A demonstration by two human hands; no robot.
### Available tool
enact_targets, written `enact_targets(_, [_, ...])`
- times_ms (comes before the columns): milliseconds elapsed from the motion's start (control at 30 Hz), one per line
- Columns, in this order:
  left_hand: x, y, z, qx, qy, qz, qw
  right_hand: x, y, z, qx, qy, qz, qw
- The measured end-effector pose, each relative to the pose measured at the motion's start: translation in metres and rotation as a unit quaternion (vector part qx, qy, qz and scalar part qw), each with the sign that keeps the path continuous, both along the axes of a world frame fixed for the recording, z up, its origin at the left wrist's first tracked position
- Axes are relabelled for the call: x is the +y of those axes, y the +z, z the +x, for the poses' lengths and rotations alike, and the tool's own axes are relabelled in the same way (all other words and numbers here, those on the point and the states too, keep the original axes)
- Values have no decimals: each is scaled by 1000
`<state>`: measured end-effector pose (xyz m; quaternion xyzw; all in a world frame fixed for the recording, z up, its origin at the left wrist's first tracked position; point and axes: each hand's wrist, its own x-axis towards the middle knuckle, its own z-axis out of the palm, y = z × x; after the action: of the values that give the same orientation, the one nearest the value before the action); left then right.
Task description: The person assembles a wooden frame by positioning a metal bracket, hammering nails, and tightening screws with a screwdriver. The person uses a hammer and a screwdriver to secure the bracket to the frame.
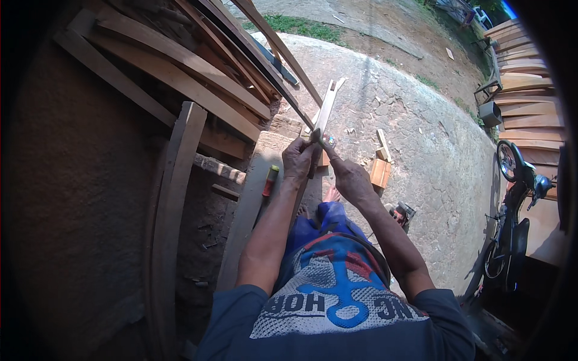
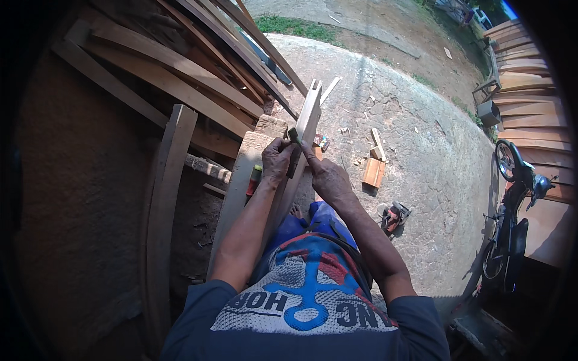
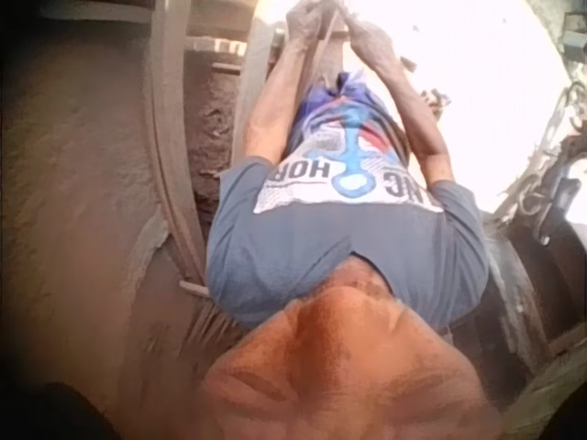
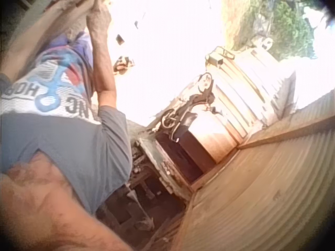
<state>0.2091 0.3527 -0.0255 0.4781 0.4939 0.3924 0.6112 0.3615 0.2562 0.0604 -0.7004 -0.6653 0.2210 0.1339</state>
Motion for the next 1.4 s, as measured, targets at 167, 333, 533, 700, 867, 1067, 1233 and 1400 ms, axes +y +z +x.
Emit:
enact_targets(167, [1,-17,-5,-15,-8,27,999,0,6,9,78,-20,57,995])
enact_targets(333, [2,-17,-7,-51,-29,15,998,2,4,19,77,6,80,994])
enact_targets(533, [-1,-9,-3,-63,-3,-3,998,-4,-10,29,45,55,36,997])
enact_targets(700, [-2,-10,-5,-104,17,-50,993,-4,-7,30,4,77,35,996])
enact_targets(867, [-4,-6,-1,-136,4,-92,986,-1,1,29,-33,66,-17,997])
enact_targets(1067, [-2,-28,-1,-78,25,-39,996,5,27,12,-40,91,53,994])
enact_targets(1233, [-17,-13,5,64,25,109,992,25,55,-51,39,225,118,966])
enact_targets(1400, [-40,-50,2,311,142,161,926,54,46,-178,-36,497,1,867])
